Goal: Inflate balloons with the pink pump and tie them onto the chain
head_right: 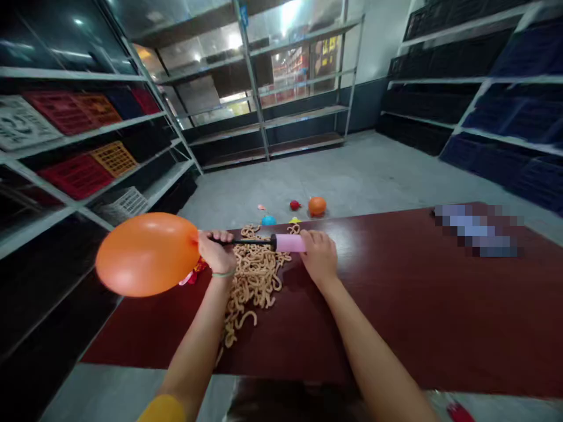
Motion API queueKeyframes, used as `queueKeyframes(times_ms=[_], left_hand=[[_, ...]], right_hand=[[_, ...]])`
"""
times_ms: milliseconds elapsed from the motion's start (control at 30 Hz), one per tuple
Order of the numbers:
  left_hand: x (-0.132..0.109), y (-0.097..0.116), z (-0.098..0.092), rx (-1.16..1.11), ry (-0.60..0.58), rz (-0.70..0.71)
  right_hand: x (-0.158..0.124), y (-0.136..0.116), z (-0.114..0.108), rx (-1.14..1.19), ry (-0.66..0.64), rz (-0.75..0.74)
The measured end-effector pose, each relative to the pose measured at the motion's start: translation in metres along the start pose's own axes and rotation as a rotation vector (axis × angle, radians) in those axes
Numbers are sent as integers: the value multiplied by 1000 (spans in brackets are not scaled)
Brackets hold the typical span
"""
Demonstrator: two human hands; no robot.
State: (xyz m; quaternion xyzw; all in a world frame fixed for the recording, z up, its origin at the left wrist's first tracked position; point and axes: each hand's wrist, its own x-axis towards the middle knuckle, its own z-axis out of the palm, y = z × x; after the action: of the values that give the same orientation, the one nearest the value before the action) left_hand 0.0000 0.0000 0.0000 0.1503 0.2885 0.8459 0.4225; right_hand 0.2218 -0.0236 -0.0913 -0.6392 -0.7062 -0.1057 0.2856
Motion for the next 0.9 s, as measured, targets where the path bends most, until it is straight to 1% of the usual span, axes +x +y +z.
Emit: queueKeyframes(times_ms=[100, 167, 233, 300, 367, 433, 533, 600, 700, 833, 900], left_hand=[[-6, -8, -3, 3, -22, 107], [-14, -21, -6, 31, -67, 129], [-21, -39, -9, 70, -134, 109], [-24, -53, -11, 97, -190, 76], [-21, -58, -10, 118, -216, 52], [-14, -56, -9, 153, -209, 38], [-4, -45, -7, 222, -197, 22], [-2, -39, -5, 252, -161, 28], [-3, -32, -4, 234, -96, 49], [-1, -18, -5, 169, -122, 79], [7, -6, -7, 174, -100, 126]], right_hand=[[-8, -24, 0, 55, -37, -11], [-12, -35, 2, 107, -44, -15], [-15, -39, 4, 164, -31, -11], [-16, -37, 6, 196, -17, -34], [-15, -33, 6, 195, 5, -91], [-15, -30, 7, 199, 32, -130], [-16, -32, 8, 229, 60, -137], [-18, -35, 9, 236, 65, -145], [-19, -38, 9, 226, 66, -166], [-19, -34, 6, 216, 55, -178], [-18, -28, 4, 210, 40, -175]])
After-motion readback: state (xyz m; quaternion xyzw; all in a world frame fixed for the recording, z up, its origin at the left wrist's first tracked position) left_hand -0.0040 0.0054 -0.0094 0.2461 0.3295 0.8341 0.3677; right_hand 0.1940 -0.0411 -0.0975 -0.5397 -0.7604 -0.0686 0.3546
